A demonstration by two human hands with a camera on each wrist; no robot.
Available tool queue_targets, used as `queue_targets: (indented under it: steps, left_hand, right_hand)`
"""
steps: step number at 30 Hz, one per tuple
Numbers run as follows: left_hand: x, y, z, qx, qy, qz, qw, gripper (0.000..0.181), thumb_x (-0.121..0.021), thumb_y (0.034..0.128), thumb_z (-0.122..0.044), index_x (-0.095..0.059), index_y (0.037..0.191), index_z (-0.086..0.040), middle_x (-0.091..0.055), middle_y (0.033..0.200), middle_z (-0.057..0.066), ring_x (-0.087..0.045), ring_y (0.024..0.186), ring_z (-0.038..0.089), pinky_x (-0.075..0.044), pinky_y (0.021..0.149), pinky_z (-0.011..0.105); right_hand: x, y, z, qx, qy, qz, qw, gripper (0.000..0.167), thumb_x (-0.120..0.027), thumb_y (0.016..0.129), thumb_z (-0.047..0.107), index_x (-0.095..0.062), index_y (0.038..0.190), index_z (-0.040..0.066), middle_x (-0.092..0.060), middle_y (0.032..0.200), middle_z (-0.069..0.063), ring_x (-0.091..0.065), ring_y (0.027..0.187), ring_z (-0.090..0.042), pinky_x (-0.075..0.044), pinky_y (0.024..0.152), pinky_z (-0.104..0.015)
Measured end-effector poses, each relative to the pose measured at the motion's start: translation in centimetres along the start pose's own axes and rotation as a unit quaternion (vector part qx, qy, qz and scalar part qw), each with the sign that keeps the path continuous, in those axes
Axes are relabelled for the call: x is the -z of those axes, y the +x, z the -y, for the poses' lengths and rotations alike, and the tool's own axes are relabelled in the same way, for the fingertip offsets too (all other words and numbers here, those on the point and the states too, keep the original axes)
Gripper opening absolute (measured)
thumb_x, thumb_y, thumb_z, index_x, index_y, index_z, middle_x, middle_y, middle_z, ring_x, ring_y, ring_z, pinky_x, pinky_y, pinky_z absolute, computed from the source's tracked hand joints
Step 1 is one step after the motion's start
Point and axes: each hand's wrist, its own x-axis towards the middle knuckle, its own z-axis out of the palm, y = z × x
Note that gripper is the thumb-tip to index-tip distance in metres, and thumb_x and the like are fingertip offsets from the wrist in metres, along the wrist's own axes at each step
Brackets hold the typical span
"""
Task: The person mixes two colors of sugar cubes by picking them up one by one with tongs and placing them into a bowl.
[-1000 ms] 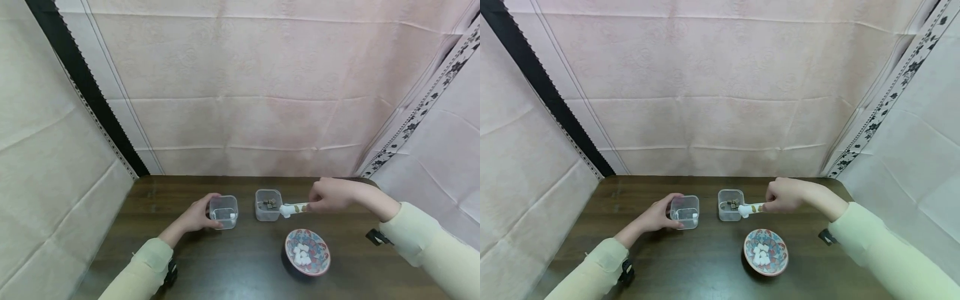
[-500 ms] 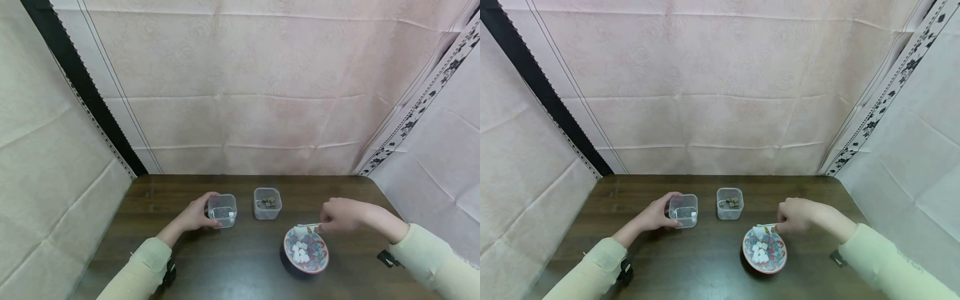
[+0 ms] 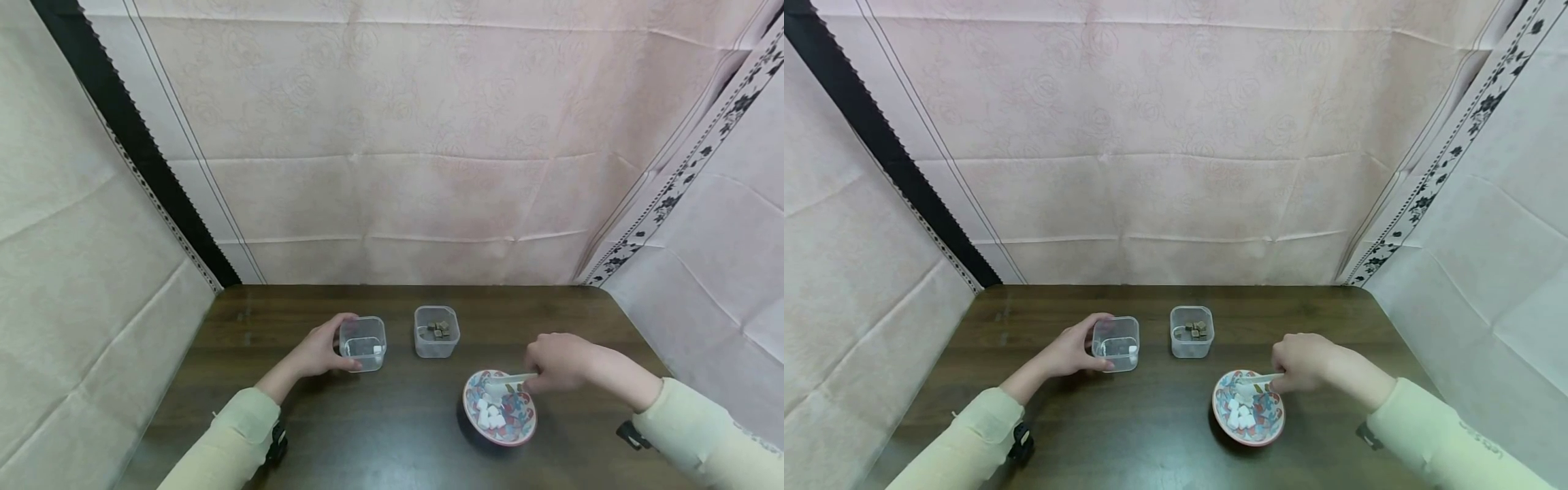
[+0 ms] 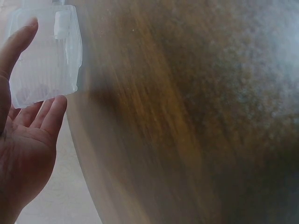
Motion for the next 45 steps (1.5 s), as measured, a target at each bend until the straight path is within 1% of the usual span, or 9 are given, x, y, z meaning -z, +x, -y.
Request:
queue_targets:
  steps: [5, 9, 16, 21, 26, 31, 37, 42, 45]
  left_hand:
    - [0.1, 0.0, -0.1, 0.002, 0.0, 0.0, 1.0, 0.093, -0.098, 0.0791, -0.023, -0.045, 0.155, -0.013, -0.057, 0.149, 0.016, -0.059, 0.135, 0.039, -0.049, 0.112, 0.06]
    - [0.1, 0.0, 0.0, 0.001, 0.001, -0.002, 1.0, 0.093, -0.098, 0.0792, -0.023, -0.046, 0.155, -0.014, -0.058, 0.148, 0.016, -0.059, 0.134, 0.039, -0.05, 0.111, 0.06]
    - [0.1, -0.1, 0.0, 0.002, -0.006, 0.003, 1.0, 0.091, -0.097, 0.0805, -0.023, -0.045, 0.155, -0.014, -0.056, 0.15, 0.017, -0.058, 0.136, 0.04, -0.049, 0.112, 0.06]
    - [0.1, -0.1, 0.0, 0.0, -0.009, 0.005, 0.9999, 0.091, -0.097, 0.0806, -0.022, -0.045, 0.155, -0.014, -0.056, 0.151, 0.017, -0.058, 0.136, 0.04, -0.049, 0.112, 0.059]
    - [0.0, 0.1, 0.2, -0.009, -0.01, 0.009, 0.9999, 0.091, -0.096, 0.0814, -0.022, -0.045, 0.155, -0.013, -0.055, 0.151, 0.019, -0.058, 0.134, 0.04, -0.05, 0.111, 0.058]
    - [-0.1, 0.0, 0.2, -0.005, -0.006, 0.003, 1.0, 0.09, -0.097, 0.0805, -0.022, -0.046, 0.155, -0.014, -0.056, 0.15, 0.018, -0.059, 0.134, 0.039, -0.05, 0.111, 0.059]
    - [-0.1, -0.1, 0.0, 0.005, -0.006, 0.005, 1.0, 0.091, -0.097, 0.0801, -0.021, -0.046, 0.154, -0.016, -0.057, 0.149, 0.015, -0.059, 0.133, 0.037, -0.05, 0.112, 0.057]
    - [0.0, -0.2, -0.2, -0.002, -0.005, 0.004, 1.0, 0.091, -0.097, 0.0799, -0.02, -0.045, 0.154, -0.014, -0.057, 0.148, 0.017, -0.06, 0.132, 0.038, -0.05, 0.111, 0.058]
    - [0.0, -0.2, -0.3, -0.005, -0.007, 0.004, 1.0, 0.09, -0.097, 0.0805, -0.02, -0.045, 0.154, -0.013, -0.057, 0.149, 0.019, -0.059, 0.133, 0.04, -0.05, 0.111, 0.059]
  right_hand:
    - [0.1, 0.0, 0.2, -0.018, -0.001, 0.007, 0.9998, 0.04, -0.082, 0.089, 0.038, -0.057, 0.06, 0.027, -0.038, 0.054, 0.016, -0.032, 0.051, -0.003, -0.022, 0.049, -0.024]
    - [0.7, 0.0, 0.4, -0.014, 0.013, 0.014, 0.9997, 0.042, -0.08, 0.09, 0.038, -0.055, 0.058, 0.028, -0.034, 0.053, 0.017, -0.03, 0.05, -0.003, -0.021, 0.049, -0.024]
    - [2.5, 0.4, 1.2, 0.013, 0.02, -0.007, 0.9997, 0.045, -0.078, 0.091, 0.039, -0.05, 0.057, 0.029, -0.029, 0.054, 0.019, -0.027, 0.051, -0.002, -0.019, 0.049, -0.025]
    - [4.2, 1.5, 2.3, 0.033, 0.021, -0.025, 0.9989, 0.04, -0.077, 0.092, 0.043, -0.058, 0.06, 0.028, -0.034, 0.055, 0.02, -0.03, 0.05, -0.001, -0.021, 0.048, -0.025]
    - [5.5, 2.8, 3.3, 0.059, 0.001, -0.042, 0.9974, 0.039, -0.076, 0.094, 0.043, -0.061, 0.062, 0.029, -0.036, 0.053, 0.02, -0.031, 0.05, -0.001, -0.023, 0.048, -0.024]
    - [6.4, 4.5, 4.7, 0.064, -0.018, -0.051, 0.9965, 0.036, -0.077, 0.094, 0.042, -0.063, 0.063, 0.029, -0.041, 0.054, 0.019, -0.034, 0.05, -0.002, -0.025, 0.048, -0.025]
    - [7.4, 7.1, 6.7, 0.057, -0.035, -0.048, 0.9967, 0.04, -0.076, 0.093, 0.041, -0.058, 0.062, 0.025, -0.04, 0.055, 0.015, -0.032, 0.051, -0.005, -0.023, 0.048, -0.026]
    - [8.3, 9.7, 8.4, 0.067, -0.062, -0.037, 0.9951, 0.048, -0.075, 0.094, 0.043, -0.049, 0.058, 0.024, -0.037, 0.054, 0.013, -0.03, 0.05, -0.006, -0.023, 0.048, -0.026]
    - [8.9, 11.2, 9.5, 0.071, -0.086, -0.024, 0.9935, 0.05, -0.074, 0.095, 0.046, -0.048, 0.057, 0.025, -0.039, 0.053, 0.013, -0.033, 0.051, -0.006, -0.026, 0.047, -0.025]
